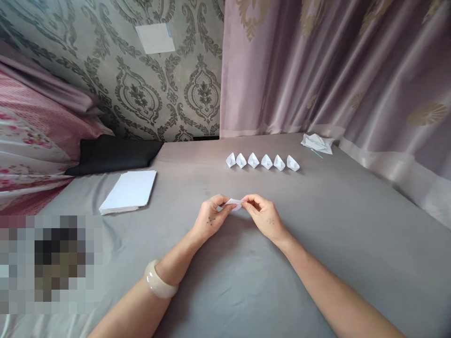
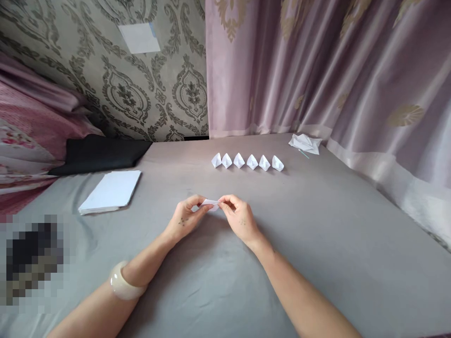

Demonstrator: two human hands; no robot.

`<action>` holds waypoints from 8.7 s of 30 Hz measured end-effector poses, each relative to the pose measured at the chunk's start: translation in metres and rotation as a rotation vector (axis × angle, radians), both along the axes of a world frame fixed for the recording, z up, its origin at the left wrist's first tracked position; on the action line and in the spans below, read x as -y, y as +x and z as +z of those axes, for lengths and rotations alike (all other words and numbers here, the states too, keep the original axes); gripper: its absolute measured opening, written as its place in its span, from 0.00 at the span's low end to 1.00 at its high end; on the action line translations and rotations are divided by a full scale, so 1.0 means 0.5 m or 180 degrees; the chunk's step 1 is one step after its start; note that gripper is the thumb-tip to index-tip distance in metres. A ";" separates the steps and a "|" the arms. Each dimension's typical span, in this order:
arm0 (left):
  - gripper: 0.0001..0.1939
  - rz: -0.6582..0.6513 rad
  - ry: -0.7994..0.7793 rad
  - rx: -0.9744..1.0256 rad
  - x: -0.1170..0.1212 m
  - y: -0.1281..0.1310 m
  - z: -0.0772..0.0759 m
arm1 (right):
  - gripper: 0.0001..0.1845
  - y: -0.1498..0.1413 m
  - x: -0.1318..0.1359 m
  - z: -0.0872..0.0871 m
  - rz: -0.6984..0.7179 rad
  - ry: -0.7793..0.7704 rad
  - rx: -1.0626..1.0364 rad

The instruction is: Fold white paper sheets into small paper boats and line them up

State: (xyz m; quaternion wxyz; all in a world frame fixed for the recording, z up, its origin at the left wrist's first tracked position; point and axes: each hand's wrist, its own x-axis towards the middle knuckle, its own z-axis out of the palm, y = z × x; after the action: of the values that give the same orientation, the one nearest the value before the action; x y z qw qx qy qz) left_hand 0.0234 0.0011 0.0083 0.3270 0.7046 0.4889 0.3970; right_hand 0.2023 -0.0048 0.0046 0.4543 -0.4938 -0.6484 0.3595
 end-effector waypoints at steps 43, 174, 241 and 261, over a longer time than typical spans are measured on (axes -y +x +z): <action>0.08 0.0511 -0.0488 -0.1132 -0.008 -0.013 -0.014 | 0.10 0.002 -0.027 -0.026 -0.0099 -0.0276 0.1437; 0.15 0.0395 -0.1442 0.2359 0.030 0.027 0.002 | 0.17 0.000 0.004 -0.006 -0.0223 -0.0251 -0.0810; 0.14 -0.1657 -0.2205 0.1614 0.035 -0.005 0.015 | 0.15 0.059 0.017 0.063 0.1966 -0.1292 -0.0226; 0.12 -0.0467 -0.0850 0.2266 0.035 0.023 0.003 | 0.15 0.018 0.013 0.018 0.0446 -0.0447 -0.0701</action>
State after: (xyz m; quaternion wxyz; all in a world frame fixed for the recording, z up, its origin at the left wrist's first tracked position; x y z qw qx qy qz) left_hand 0.0349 -0.0163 0.0097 0.5926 0.5071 0.3405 0.5251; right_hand 0.2115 -0.0113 0.0137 0.4608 -0.4355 -0.6008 0.4868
